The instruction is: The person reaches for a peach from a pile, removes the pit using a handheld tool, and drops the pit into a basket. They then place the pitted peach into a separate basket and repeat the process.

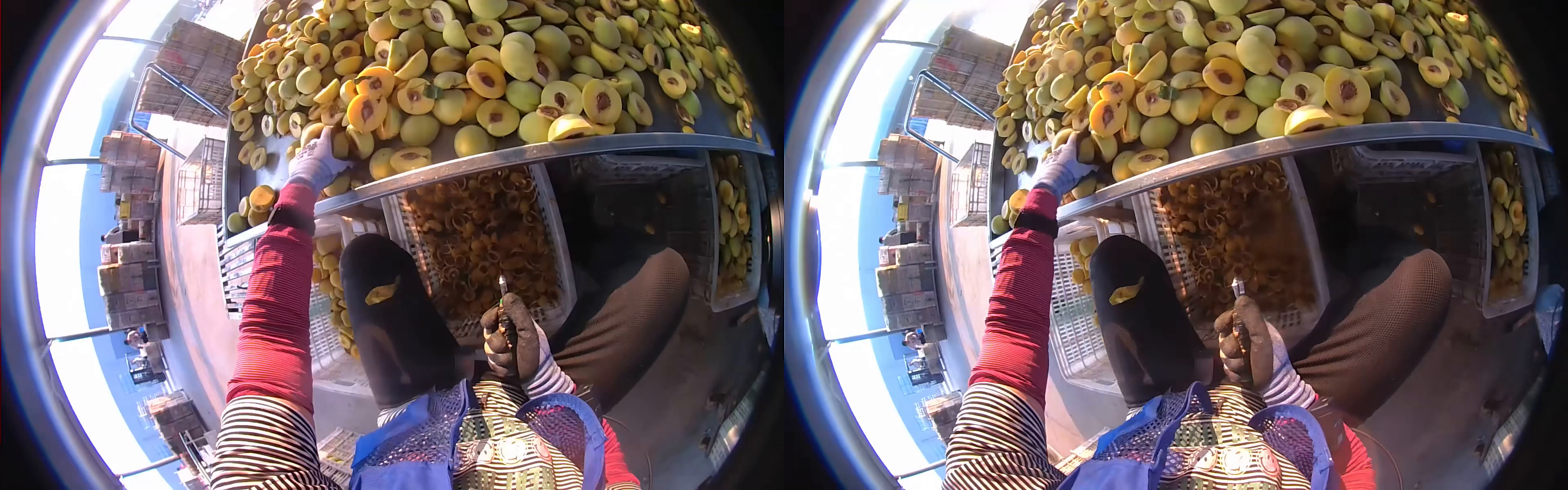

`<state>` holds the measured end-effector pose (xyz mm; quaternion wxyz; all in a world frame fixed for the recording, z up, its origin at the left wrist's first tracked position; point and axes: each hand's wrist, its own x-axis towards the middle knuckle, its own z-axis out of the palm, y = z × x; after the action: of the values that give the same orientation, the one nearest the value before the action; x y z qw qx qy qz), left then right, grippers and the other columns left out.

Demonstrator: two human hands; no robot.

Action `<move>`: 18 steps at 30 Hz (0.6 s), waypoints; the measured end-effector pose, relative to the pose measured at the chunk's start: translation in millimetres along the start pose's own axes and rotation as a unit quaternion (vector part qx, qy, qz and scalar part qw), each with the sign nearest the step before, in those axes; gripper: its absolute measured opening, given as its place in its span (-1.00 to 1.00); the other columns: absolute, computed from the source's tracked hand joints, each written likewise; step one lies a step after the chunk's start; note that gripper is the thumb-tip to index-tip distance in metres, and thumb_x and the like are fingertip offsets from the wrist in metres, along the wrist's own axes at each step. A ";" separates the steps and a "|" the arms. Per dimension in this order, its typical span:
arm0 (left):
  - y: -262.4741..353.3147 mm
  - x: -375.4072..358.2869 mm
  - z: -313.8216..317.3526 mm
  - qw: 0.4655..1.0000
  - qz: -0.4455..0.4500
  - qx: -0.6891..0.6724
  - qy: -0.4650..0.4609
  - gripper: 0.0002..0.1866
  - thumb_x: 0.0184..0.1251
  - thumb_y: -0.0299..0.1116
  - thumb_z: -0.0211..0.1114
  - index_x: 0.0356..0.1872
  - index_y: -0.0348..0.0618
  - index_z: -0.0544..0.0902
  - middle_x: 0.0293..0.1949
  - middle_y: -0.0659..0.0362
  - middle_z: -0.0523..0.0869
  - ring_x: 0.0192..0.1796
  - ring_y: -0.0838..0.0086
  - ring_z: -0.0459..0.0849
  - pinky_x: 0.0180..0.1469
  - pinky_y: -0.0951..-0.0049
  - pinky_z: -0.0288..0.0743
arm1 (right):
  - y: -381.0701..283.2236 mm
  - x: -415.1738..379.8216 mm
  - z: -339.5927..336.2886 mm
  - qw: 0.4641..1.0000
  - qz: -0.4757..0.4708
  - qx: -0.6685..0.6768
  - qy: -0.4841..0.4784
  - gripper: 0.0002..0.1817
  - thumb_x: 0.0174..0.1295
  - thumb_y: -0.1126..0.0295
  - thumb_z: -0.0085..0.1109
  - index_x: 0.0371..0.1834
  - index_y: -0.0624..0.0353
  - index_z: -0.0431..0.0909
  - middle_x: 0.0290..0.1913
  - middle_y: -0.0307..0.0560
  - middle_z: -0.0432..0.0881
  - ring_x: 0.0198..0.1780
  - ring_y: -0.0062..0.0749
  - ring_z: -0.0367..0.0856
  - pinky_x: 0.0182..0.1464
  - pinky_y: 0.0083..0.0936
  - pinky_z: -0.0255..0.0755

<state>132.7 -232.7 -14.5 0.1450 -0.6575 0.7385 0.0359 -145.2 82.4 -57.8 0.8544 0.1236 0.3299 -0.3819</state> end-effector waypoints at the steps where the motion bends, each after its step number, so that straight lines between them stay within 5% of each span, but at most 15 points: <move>1: -0.5 -1.8 4.2 1.000 -0.001 0.000 -0.001 -0.13 0.01 0.04 0.43 0.34 -0.06 0.27 0.06 -0.09 0.61 0.17 0.06 0.55 0.20 0.18 0.40 | 1.2 -1.1 -0.3 0.999 0.017 -0.023 0.033 -0.52 0.37 -0.17 -0.10 -0.30 0.02 0.53 -0.73 -0.38 0.25 -0.82 -0.66 0.08 -0.79 -0.62 0.00; 2: -1.7 -3.0 11.3 0.996 0.040 -0.068 0.041 -0.23 0.02 -0.01 0.42 0.27 -0.05 0.35 0.01 -0.08 0.63 0.13 0.05 0.58 0.15 0.17 0.43 | 0.0 -1.9 -4.1 0.999 0.025 -0.034 0.007 -0.47 0.35 -0.19 -0.08 -0.24 0.12 0.44 -0.63 -0.34 0.34 -0.74 -0.69 0.23 -0.70 -0.70 0.17; 4: 19.7 -29.2 7.5 0.964 0.113 -0.193 0.143 -0.43 0.05 -0.13 0.40 0.12 -0.05 0.48 -0.10 -0.08 0.67 0.02 -0.05 0.60 0.05 0.14 0.47 | -3.1 -3.8 -3.2 0.999 0.020 -0.041 0.011 -0.48 0.34 -0.19 -0.06 -0.24 0.12 0.45 -0.63 -0.33 0.35 -0.73 -0.69 0.24 -0.70 -0.69 0.18; 5: 36.8 -49.7 2.4 0.945 0.111 -0.261 0.164 -0.48 0.12 -0.21 0.35 0.12 -0.09 0.47 -0.18 -0.02 0.69 -0.10 0.15 0.67 -0.05 0.27 0.52 | -4.9 -5.5 -0.7 0.999 0.012 -0.046 0.014 -0.49 0.34 -0.18 -0.04 -0.24 0.12 0.45 -0.63 -0.33 0.36 -0.73 -0.68 0.25 -0.69 -0.69 0.19; 7: 79.8 -99.6 -8.6 0.716 0.179 -0.674 0.037 -0.56 0.23 -0.42 0.21 0.14 -0.27 0.42 -0.11 0.18 0.62 -0.23 0.62 0.54 -0.19 0.62 0.46 | -11.9 -16.7 22.2 0.998 -0.023 -0.058 0.030 -0.50 0.34 -0.14 -0.01 -0.22 0.15 0.45 -0.63 -0.31 0.36 -0.72 -0.68 0.26 -0.68 -0.69 0.20; 10: 130.3 -160.3 -2.8 0.613 0.053 -0.783 -0.085 -0.51 0.23 -0.31 0.20 0.17 -0.31 0.42 -0.05 0.02 0.63 -0.01 0.36 0.62 0.04 0.49 0.48 | -20.4 -25.2 52.8 0.971 -0.168 -0.171 -0.010 -0.50 0.36 -0.10 0.00 -0.17 0.20 0.45 -0.60 -0.26 0.41 -0.71 -0.67 0.30 -0.68 -0.69 0.22; 12: 151.7 -177.4 15.4 0.587 0.061 -0.804 -0.070 -0.59 0.41 -0.21 0.10 0.15 -0.25 0.44 -0.07 0.07 0.60 -0.03 0.42 0.61 0.03 0.48 0.49 | -25.3 -18.9 60.5 0.950 -0.198 -0.229 -0.070 -0.60 0.40 0.03 0.01 -0.17 0.21 0.47 -0.52 -0.24 0.49 -0.62 -0.70 0.41 -0.60 -0.75 0.26; 15: 170.7 -199.8 14.5 0.581 0.024 -0.812 -0.055 -0.61 0.51 -0.11 -0.01 0.08 -0.22 0.48 -0.09 0.14 0.58 -0.09 0.49 0.61 -0.04 0.51 0.51 | -11.6 4.1 45.9 0.839 -0.374 -0.394 -0.013 -0.76 0.40 0.34 0.05 -0.11 0.35 0.48 -0.38 -0.09 0.60 -0.35 -0.59 0.56 -0.31 -0.60 0.42; 16: 169.5 -203.5 17.1 0.584 0.019 -0.810 -0.041 -0.60 0.52 -0.09 -0.02 0.08 -0.22 0.48 -0.09 0.13 0.58 -0.08 0.48 0.61 -0.02 0.50 0.52 | -6.3 2.9 45.0 0.839 -0.372 -0.397 -0.015 -0.76 0.40 0.34 0.05 -0.11 0.35 0.48 -0.38 -0.09 0.60 -0.35 -0.59 0.56 -0.31 -0.60 0.42; 18: 172.7 -212.6 19.6 0.606 0.021 -0.795 0.001 -0.59 0.52 -0.07 -0.02 0.08 -0.22 0.48 -0.09 0.11 0.58 -0.07 0.48 0.62 -0.01 0.48 0.53 | 7.2 -2.4 43.1 0.741 -0.507 -0.435 0.067 -0.75 0.38 0.39 0.06 -0.02 0.37 0.46 -0.35 -0.02 0.61 -0.29 -0.56 0.56 -0.23 -0.52 0.44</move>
<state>-13.6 -0.7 -1.4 -0.4361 -0.4984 0.4331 0.6114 -120.8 68.6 -24.1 0.4706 -0.4219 0.5307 -0.5646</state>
